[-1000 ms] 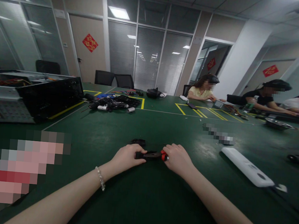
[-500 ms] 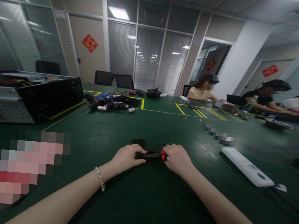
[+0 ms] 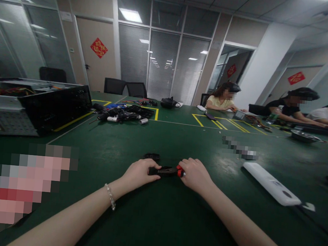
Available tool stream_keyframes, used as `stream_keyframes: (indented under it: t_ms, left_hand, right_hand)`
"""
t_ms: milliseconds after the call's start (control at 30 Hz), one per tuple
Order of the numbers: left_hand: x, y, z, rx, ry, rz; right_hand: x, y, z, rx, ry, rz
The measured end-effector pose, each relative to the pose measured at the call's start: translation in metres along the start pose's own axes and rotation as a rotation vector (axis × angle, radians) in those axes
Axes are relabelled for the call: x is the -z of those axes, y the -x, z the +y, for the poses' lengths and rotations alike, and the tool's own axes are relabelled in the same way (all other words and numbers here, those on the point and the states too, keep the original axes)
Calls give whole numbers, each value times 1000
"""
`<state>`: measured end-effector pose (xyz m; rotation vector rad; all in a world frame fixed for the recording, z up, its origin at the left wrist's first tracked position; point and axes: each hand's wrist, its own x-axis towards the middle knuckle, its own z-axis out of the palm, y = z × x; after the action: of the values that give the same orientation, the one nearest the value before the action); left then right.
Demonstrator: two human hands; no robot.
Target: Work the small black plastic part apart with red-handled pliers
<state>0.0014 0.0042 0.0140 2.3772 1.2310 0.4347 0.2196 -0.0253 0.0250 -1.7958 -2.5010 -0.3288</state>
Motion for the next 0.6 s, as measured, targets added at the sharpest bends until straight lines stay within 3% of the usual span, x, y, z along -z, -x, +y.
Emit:
stream_keyframes:
  t_ms: [600]
  left_hand:
    - [3,1,5,11,-3,-1]
  right_hand:
    - [-3,1,1,13,7,43]
